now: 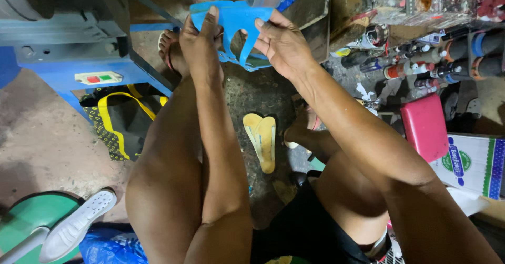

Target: The person grinds the edges of a blue plastic sandal strap and then a yellow sandal sole against a rotating grinding wheel. The person holds each item with both hands and moves it along the wheel to smooth the edges.

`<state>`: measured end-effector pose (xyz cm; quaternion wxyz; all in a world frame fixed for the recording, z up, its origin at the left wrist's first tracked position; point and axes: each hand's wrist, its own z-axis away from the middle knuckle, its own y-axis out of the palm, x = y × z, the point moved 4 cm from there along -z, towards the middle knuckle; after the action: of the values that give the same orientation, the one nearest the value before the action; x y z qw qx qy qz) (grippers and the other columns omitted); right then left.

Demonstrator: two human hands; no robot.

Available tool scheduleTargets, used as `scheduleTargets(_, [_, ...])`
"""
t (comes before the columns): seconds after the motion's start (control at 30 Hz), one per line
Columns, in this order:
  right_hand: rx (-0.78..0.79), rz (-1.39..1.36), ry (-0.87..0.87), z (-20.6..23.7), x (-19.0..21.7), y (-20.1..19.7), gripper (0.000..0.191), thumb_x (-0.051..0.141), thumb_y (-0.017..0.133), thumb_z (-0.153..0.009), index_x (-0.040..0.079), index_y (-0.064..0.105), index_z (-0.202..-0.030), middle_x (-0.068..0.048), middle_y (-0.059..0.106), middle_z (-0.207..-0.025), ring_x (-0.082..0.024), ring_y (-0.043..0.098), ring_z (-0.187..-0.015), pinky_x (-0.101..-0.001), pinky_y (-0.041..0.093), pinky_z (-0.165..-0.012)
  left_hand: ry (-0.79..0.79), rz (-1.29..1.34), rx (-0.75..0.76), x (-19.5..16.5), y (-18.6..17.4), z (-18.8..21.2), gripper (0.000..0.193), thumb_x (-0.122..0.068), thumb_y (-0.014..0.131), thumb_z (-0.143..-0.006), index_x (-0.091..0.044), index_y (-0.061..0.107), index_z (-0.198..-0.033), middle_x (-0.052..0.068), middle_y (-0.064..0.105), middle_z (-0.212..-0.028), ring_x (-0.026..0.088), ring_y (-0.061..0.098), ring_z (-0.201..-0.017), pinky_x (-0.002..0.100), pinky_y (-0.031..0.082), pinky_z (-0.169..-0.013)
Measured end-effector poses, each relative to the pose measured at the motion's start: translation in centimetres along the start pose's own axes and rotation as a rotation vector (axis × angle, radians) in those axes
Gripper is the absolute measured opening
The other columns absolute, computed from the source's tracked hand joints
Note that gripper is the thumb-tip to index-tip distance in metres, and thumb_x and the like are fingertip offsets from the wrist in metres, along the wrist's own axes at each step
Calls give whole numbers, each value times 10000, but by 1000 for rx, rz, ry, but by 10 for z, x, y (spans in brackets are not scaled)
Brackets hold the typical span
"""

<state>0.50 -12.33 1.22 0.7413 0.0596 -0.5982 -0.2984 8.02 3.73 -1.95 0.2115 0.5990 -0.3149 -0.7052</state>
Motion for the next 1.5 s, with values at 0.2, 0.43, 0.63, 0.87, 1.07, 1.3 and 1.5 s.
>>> scheduleTargets(0.2, [71,-24,-57,1,0,-2,128,7,656,-1021,34,713,-1132,-104,746,-1115,-216,732,-1029,-392,636,-967,-5,-3,46,2,-2,0,106,-145,733,-998,-55,683,-972,-19,622,-774,45,517,-645,198,395,-571])
scheduleTargets(0.43, [26,-27,-76,3,2,-14,155,2,653,-1017,33,720,-1153,-101,755,-1110,-207,737,-1005,-376,632,-948,-16,-53,131,3,0,-2,118,-97,631,-977,-22,680,-1054,37,702,-894,111,648,-748,257,569,-717])
scheduleTargets(0.63, [32,-12,-78,15,9,-20,159,5,658,-1022,23,705,-1173,-106,741,-1129,-212,734,-1025,-377,637,-952,-60,-149,158,2,3,1,166,-119,608,-981,-16,696,-1078,66,743,-949,157,716,-824,323,629,-824])
scheduleTargets(0.87, [-12,0,98,22,11,-22,218,11,707,-937,13,658,-1149,-124,700,-1040,-237,697,-894,-397,630,-872,-117,-272,222,17,16,2,122,-135,661,-989,-53,700,-1071,34,737,-934,131,723,-828,301,615,-771])
scheduleTargets(1.07, [10,-68,68,10,5,-19,194,7,738,-937,28,641,-1104,-106,683,-995,-233,681,-875,-410,612,-843,-45,-100,123,19,17,-6,80,-95,678,-996,-56,712,-1057,35,750,-928,118,693,-794,261,576,-753])
scheduleTargets(1.3, [37,-101,74,5,8,-25,215,49,775,-921,44,661,-1103,-83,683,-988,-219,678,-901,-408,603,-866,-59,-79,130,16,24,-9,69,-72,668,-1018,-26,707,-1050,59,740,-938,133,701,-801,283,599,-764])
scheduleTargets(1.5, [53,-79,68,18,18,-38,206,64,781,-934,61,666,-1105,-66,684,-1003,-210,677,-923,-405,594,-899,-80,-279,187,14,38,0,156,-69,589,-1015,-7,688,-1118,82,738,-976,163,757,-845,299,652,-786])
